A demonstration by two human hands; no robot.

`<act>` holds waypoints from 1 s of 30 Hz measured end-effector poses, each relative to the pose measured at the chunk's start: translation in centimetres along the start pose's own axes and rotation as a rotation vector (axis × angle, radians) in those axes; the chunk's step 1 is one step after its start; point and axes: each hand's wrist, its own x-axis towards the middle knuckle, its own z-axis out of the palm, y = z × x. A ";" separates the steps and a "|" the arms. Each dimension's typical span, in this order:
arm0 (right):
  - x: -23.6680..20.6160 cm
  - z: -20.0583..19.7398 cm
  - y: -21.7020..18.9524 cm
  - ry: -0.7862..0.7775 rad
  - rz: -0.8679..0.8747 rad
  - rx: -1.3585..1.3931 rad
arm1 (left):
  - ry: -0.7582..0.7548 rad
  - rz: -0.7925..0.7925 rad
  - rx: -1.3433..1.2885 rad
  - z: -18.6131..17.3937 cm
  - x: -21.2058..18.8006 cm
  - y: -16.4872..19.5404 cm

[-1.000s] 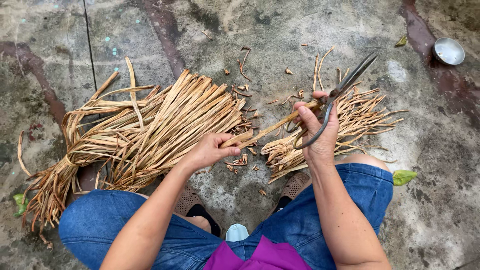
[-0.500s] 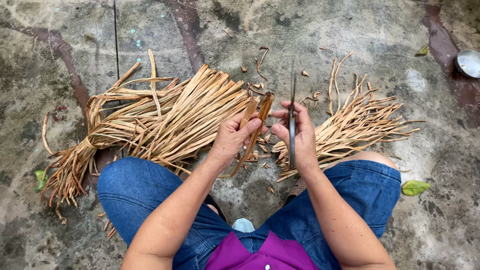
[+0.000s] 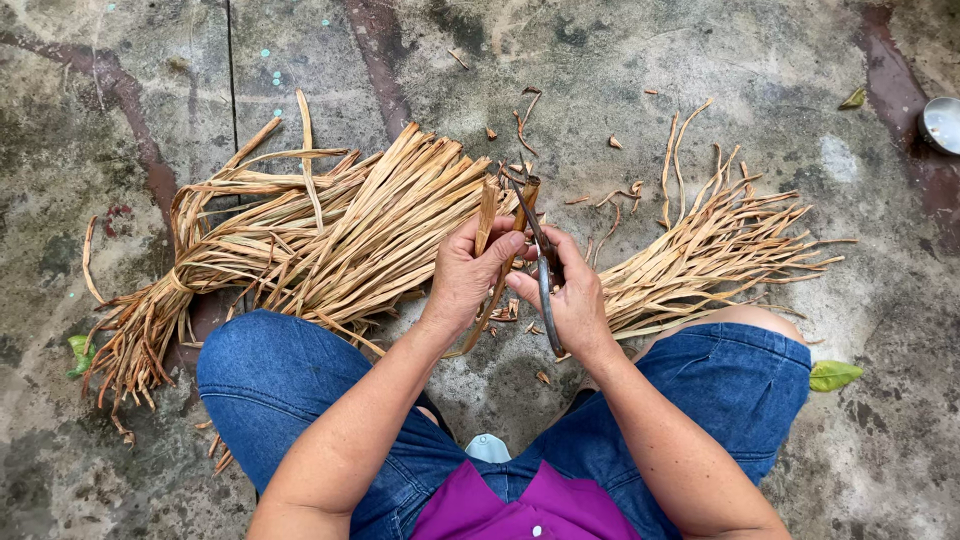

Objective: The person sits on the ground with bundles of dried leaves around them. They hold a bundle in one hand and use scissors to cut off the darkened tip ends of the leaves, letting the trimmed scraps fall onto the ground, then set the trimmed bundle aside and pick up the next bundle.

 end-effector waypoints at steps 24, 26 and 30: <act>2.0 -0.9 3.0 0.119 0.237 0.359 | 0.435 -0.080 0.567 -8.3 6.8 0.1; 2.4 -1.1 3.4 0.121 0.236 0.355 | 0.526 0.015 0.829 -10.1 8.2 -0.4; 3.7 -1.2 4.4 0.120 0.263 0.365 | 0.590 -0.123 1.143 -12.4 11.4 -3.4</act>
